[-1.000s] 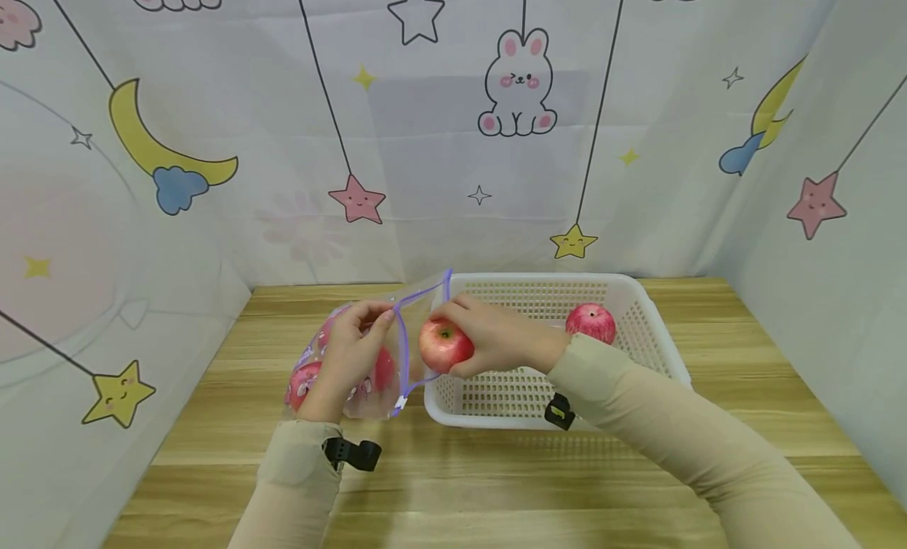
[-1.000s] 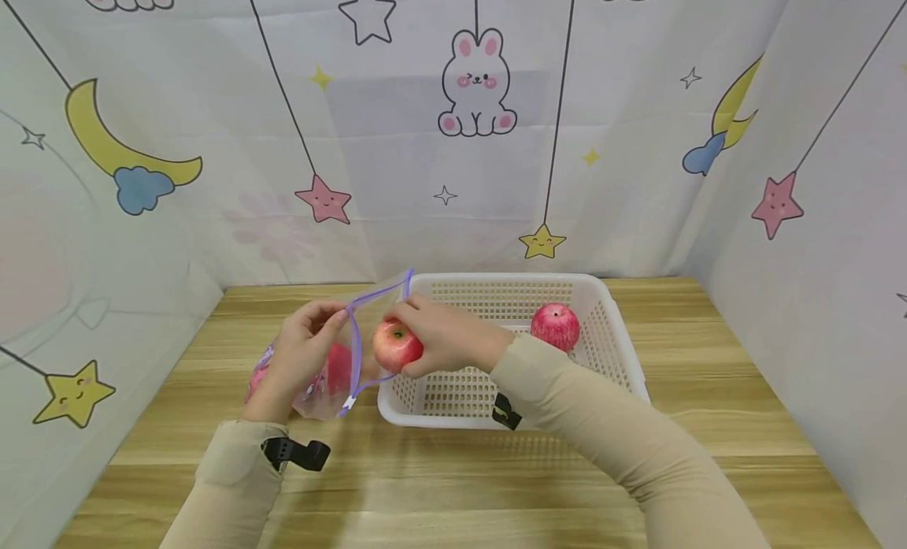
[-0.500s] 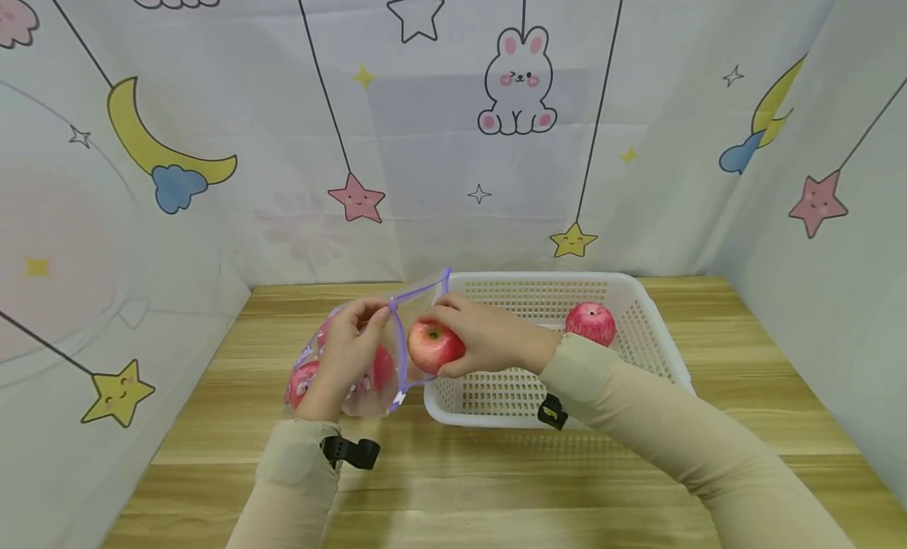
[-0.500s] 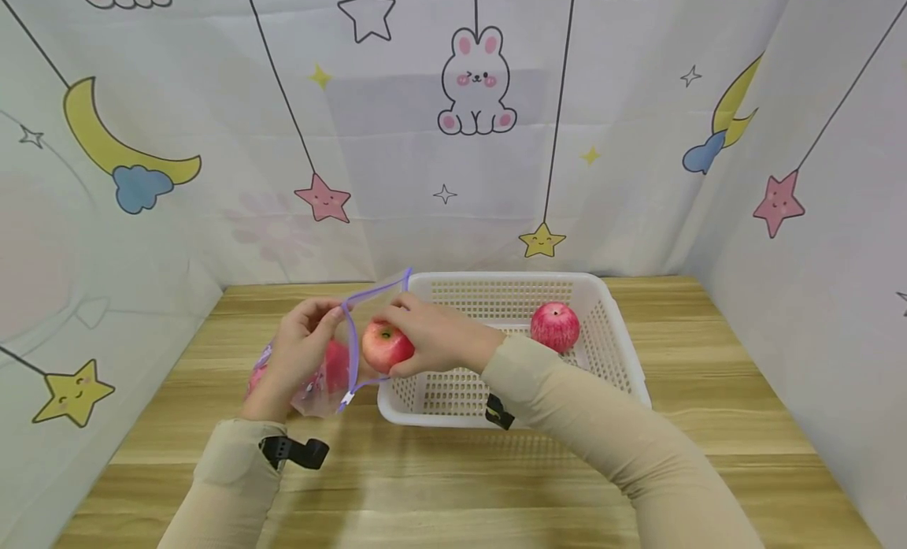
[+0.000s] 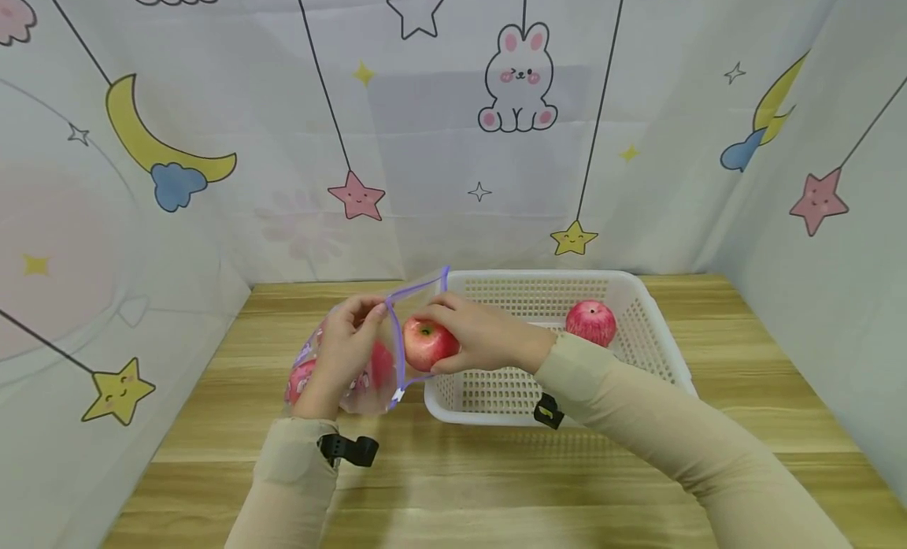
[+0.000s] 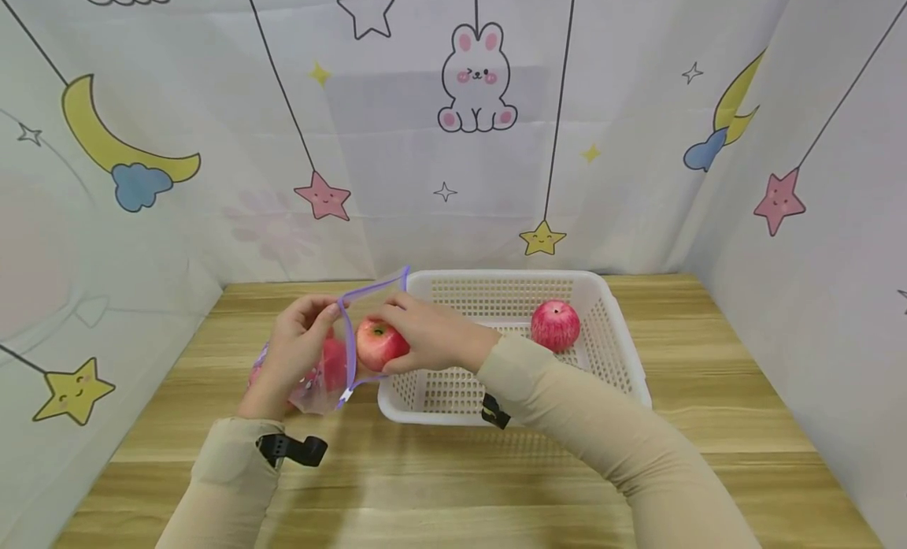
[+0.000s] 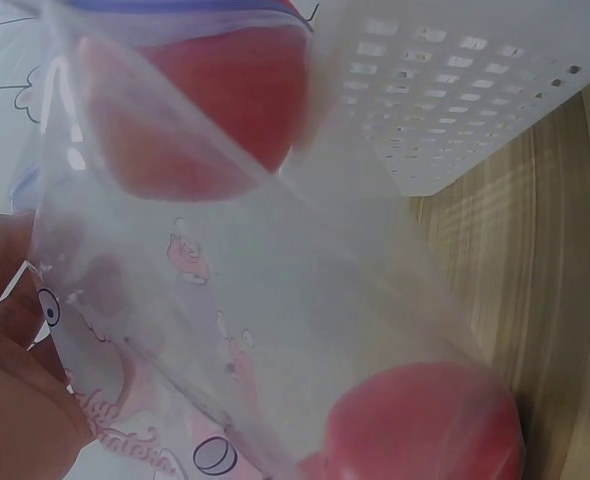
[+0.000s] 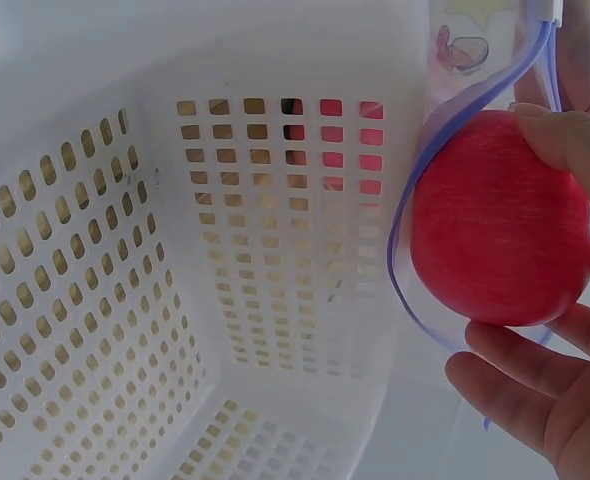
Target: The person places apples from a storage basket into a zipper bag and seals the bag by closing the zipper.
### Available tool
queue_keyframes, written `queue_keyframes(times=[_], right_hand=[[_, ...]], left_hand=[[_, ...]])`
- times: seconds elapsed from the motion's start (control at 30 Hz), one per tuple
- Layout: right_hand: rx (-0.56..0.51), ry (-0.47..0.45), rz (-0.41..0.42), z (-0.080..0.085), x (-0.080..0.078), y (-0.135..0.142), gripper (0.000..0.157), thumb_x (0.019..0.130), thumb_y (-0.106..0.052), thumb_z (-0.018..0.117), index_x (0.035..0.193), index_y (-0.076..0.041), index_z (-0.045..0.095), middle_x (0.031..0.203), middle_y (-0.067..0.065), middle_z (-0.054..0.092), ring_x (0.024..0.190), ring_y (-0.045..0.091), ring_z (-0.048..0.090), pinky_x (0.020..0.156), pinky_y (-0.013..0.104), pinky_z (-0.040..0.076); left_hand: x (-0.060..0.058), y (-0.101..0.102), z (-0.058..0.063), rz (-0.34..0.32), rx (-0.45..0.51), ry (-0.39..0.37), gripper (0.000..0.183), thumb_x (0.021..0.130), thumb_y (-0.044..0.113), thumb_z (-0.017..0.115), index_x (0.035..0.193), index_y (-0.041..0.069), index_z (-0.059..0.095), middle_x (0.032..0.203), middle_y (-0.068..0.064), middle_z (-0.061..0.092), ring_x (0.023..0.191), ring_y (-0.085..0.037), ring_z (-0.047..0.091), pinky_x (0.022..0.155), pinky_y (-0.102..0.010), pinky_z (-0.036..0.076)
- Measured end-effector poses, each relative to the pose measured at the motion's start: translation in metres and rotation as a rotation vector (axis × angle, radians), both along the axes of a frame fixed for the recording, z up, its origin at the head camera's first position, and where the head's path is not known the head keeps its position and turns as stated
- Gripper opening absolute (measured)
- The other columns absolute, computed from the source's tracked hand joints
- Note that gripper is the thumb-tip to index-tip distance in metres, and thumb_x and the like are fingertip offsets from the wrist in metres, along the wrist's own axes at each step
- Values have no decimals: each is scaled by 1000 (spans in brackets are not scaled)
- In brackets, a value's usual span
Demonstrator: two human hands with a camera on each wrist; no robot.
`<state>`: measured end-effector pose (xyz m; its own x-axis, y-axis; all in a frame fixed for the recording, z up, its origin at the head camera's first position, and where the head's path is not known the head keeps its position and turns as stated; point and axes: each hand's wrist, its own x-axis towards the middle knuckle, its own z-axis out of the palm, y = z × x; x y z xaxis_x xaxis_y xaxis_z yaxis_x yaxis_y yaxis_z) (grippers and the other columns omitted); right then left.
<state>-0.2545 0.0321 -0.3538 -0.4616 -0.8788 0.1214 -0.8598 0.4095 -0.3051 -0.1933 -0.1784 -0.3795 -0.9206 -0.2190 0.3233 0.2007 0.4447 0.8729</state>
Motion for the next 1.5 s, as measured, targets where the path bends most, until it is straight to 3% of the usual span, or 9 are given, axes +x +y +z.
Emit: queue_keyframes(times=[0.7,0.9,1.1,1.33,1.5], right_hand=[[-8,10,-21,3,1,-1,71,80,-44,73,140,-22,42,133,-2,46,109,9,53,86,25,50],[15,46,-25,2,-1,-4,67,84,-41,69,141,-19,41,136,1,46,116,13,51,92,29,49],[33,49,-29,2,-1,-1,65,86,-39,67,141,-15,41,137,2,45,117,14,52,92,29,49],[37,44,-43,3,-1,1,62,87,-39,65,141,-17,42,137,1,45,114,14,54,81,28,52],[29,47,-43,2,-2,4,61,88,-39,65,140,-17,43,137,1,46,116,14,53,88,29,50]], left_hand=[[-2,-2,-4,-2,-7,11,19,96,14,55,104,0,64,97,-15,64,84,-6,53,72,-15,45],[0,-3,-3,-27,21,-2,21,97,15,53,106,0,64,101,-15,63,86,-8,55,73,-16,46],[-1,-4,-3,2,-11,-9,20,96,16,54,106,2,64,102,-14,65,89,-9,56,76,-14,46],[-1,-4,-3,13,-4,-22,20,97,17,54,106,2,64,103,-14,65,92,-13,55,78,-14,46],[0,-4,-2,20,-8,-16,19,96,15,55,106,2,64,102,-14,65,90,-12,55,76,-15,46]])
